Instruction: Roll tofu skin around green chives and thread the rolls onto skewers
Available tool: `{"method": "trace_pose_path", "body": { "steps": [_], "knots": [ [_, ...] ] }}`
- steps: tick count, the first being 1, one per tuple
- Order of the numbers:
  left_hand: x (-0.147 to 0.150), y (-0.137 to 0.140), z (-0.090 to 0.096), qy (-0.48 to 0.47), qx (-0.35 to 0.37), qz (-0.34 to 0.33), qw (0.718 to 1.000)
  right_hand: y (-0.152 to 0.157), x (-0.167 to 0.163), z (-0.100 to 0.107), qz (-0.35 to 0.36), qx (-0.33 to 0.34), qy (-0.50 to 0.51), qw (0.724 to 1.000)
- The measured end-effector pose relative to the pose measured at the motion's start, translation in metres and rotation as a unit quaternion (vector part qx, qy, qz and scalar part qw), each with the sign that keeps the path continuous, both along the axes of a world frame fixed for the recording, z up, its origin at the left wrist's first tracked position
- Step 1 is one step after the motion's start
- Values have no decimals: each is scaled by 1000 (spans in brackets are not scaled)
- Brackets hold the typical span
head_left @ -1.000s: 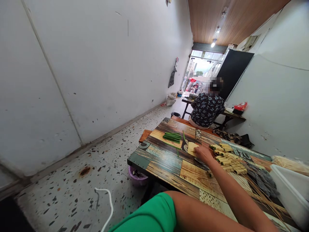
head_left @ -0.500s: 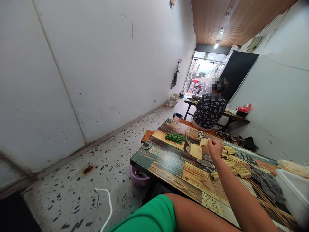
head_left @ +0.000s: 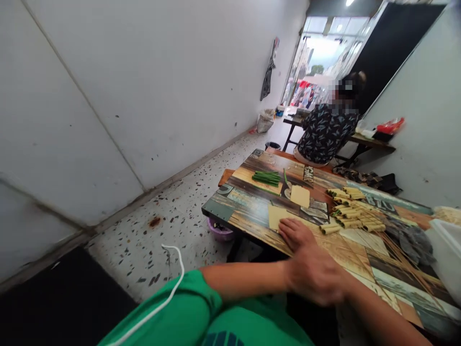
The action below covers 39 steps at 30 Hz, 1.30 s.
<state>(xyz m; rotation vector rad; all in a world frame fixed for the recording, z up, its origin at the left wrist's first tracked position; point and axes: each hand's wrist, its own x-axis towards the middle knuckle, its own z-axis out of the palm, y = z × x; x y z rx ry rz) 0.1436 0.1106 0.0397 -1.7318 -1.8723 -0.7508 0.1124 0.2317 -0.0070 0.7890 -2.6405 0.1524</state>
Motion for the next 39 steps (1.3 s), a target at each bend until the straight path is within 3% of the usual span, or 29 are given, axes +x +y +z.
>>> {"method": "trace_pose_path", "body": {
  "steps": [4, 6, 8, 11, 13, 16, 18, 24, 29, 31, 34, 36, 39],
  "knots": [
    [-27, -60, -17, -103, 90, 153, 979, 18, -13, 11, 64, -72, -32, 995],
    [-39, -78, -19, -113, 62, 175, 976, 23, -35, 29, 45, -112, -35, 992],
    [-49, -84, -19, -117, -8, 193, 974, 23, -64, 48, -22, -117, -33, 992],
    [-60, -82, -18, -131, -100, 214, 963, 15, -113, 72, -138, -40, -59, 988],
    [-65, -80, -17, -124, -138, 177, 967, 5, -141, 80, -184, 38, -93, 978],
    [-69, -80, -13, -115, -167, 123, 971, -8, -170, 81, -210, 141, -131, 958],
    [-70, -82, -11, -120, -176, 114, 970, -14, -181, 79, -212, 174, -144, 951],
    [-68, -82, -13, -122, -176, 86, 973, -19, -189, 75, -212, 204, -141, 945],
    [-74, -85, -13, -177, -95, 93, 975, -19, -183, 83, -235, 203, -130, 942],
    [-92, -87, -6, -192, -48, 136, 971, -19, -179, 89, -246, 200, -129, 940],
    [-138, -85, 11, -167, -6, 260, 951, -17, -173, 98, -248, 194, -126, 940],
    [-174, -79, 23, -137, -11, 336, 932, -16, -169, 104, -243, 189, -123, 943],
    [-219, -65, 33, -93, -71, 351, 929, -12, -165, 108, -231, 176, -119, 949]
  ]
}}
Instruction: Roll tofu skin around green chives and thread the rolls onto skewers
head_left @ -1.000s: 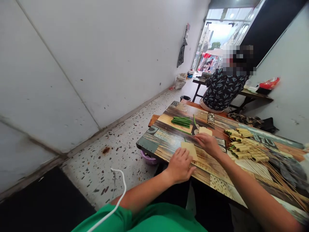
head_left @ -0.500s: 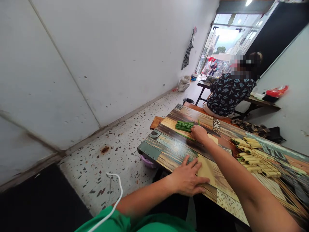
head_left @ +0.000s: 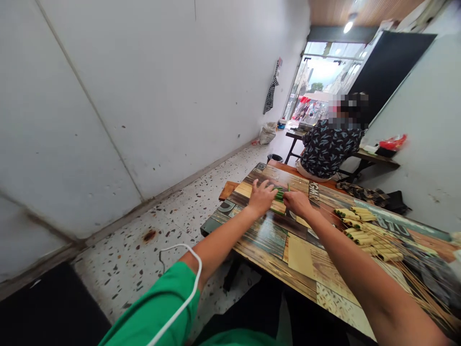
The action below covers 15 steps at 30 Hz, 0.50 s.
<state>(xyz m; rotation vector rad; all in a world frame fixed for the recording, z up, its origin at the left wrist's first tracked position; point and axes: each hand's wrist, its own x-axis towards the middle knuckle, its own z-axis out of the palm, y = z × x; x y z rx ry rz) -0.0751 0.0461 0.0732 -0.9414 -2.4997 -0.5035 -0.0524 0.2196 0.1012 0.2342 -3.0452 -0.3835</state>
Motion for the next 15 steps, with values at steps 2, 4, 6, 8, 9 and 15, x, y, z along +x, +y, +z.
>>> {"method": "trace_pose_path", "body": {
  "steps": [2, 4, 6, 8, 9, 15],
  "knots": [
    [-18, 9, 2, -20, -63, -15, 998, 4, 1, 0, 7, -13, 3, 1000],
    [-28, 14, 2, -44, -111, -27, 993, 9, 1, -3, 13, -29, 5, 999],
    [-32, 17, 0, -59, -129, -43, 989, 15, -1, -8, 18, -50, 7, 999],
    [-34, 18, -2, -76, -124, -60, 988, 21, -3, -13, 24, -75, 9, 997],
    [-35, 18, -3, -87, -120, -65, 987, 23, -4, -16, 28, -89, 9, 996],
    [-42, 19, -5, -134, -108, -56, 983, 26, -13, -28, 26, -193, 22, 981]
  ]
}}
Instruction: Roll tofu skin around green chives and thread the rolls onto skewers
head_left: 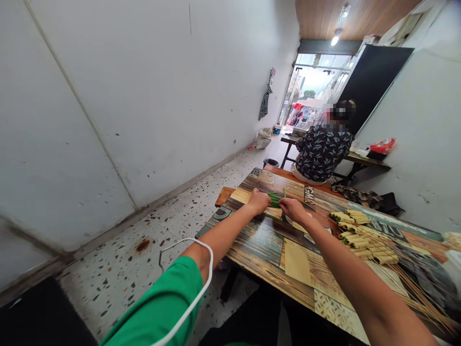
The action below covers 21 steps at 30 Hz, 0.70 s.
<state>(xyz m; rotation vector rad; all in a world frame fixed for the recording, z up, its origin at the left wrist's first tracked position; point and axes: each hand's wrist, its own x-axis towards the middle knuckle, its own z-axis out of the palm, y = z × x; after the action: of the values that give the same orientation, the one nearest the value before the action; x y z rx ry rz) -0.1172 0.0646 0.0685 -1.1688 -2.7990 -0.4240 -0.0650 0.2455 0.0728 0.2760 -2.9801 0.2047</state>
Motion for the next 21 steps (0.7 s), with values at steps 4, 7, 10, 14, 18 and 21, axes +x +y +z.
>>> {"method": "trace_pose_path", "body": {
  "steps": [4, 7, 10, 14, 18, 21],
  "knots": [
    [-7, -3, 3, -29, 11, 10, 999, -2, -7, -4, -7, -98, -7, 995],
    [-12, -7, 7, -51, 29, 15, 998, -1, -10, -6, -17, -184, -25, 983],
    [-16, -12, 10, -85, 50, 7, 995, 3, -13, -9, -35, -281, -58, 957],
    [-18, -15, 10, -140, 70, -22, 987, 7, -12, -9, -46, -389, -112, 913],
    [-15, -15, 10, -162, 89, -39, 982, 7, -11, -9, -54, -453, -145, 878],
    [-14, -15, 11, -165, 105, -44, 980, 5, -11, -12, -61, -505, -151, 848]
  ]
}}
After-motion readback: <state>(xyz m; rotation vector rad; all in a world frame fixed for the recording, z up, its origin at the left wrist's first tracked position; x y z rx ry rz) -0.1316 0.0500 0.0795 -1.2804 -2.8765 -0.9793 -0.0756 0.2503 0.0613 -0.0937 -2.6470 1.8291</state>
